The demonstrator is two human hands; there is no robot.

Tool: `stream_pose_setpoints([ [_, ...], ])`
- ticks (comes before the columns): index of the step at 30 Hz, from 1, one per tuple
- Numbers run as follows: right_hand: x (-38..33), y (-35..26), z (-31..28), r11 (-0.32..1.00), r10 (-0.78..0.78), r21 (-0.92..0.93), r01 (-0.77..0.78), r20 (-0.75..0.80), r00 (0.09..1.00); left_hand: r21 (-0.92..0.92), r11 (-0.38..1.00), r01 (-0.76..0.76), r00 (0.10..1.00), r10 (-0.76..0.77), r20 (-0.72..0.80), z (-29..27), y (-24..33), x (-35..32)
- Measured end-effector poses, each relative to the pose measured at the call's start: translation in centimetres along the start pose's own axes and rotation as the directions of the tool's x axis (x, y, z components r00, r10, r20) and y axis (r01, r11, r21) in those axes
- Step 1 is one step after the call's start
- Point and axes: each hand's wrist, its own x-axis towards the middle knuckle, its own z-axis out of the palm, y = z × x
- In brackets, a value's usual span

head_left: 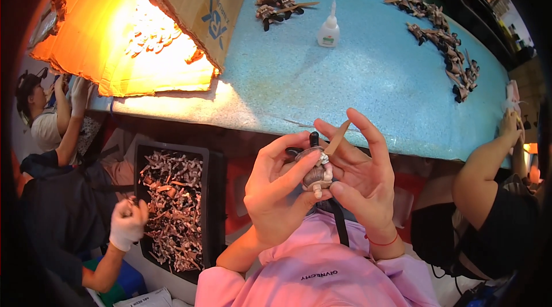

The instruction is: The person assembles small action figures by applying glue from a bottle to individual parts and joining them together by hand.

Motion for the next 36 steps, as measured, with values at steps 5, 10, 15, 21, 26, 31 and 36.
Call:
stream_pose_setpoints([
  [5, 0.2, -0.1, -0.1, 0.998, 0.037, -0.062, -0.034, 0.059, 0.998, 0.005, 1.0, -0.02, 1.0, 0.02, 0.016, -0.2, -0.2, 0.1],
  [10, 0.4, 0.2, -0.2, 0.999, 0.022, -0.046, -0.018, 0.091, 0.996, -0.027, 0.999, 0.022, 1.0, -0.022, 0.018, -0.2, -0.4, -0.3],
  [15, 0.5, 0.3, -0.5, 0.999, 0.025, -0.022, -0.023, 0.11, 0.994, -0.087, 0.993, 0.076, 0.997, -0.077, -0.005, -0.1, 0.0, -0.3],
  [21, 0.6, 0.6, -0.9, 0.999, 0.021, -0.047, -0.015, 0.133, 0.991, -0.057, 0.993, 0.107, 0.994, -0.109, -0.022, -0.1, 0.0, -0.4],
  [26, 0.5, 1.5, -0.5, 0.994, -0.094, -0.05, 0.099, 0.09, 0.992, -0.024, 0.996, 0.082, 0.996, -0.083, -0.038, 0.0, 0.3, -0.5],
  [31, 0.2, 2.1, -0.4, 0.986, -0.167, -0.011, 0.168, 0.053, 0.985, -0.043, 0.998, 0.04, 0.998, -0.042, -0.039, 0.3, -0.1, -0.5],
  [36, 0.4, 2.1, -0.4, 0.984, -0.176, -0.024, 0.177, 0.043, 0.983, -0.003, 1.0, 0.007, 0.999, -0.007, -0.05, 0.4, 0.1, -0.5],
])
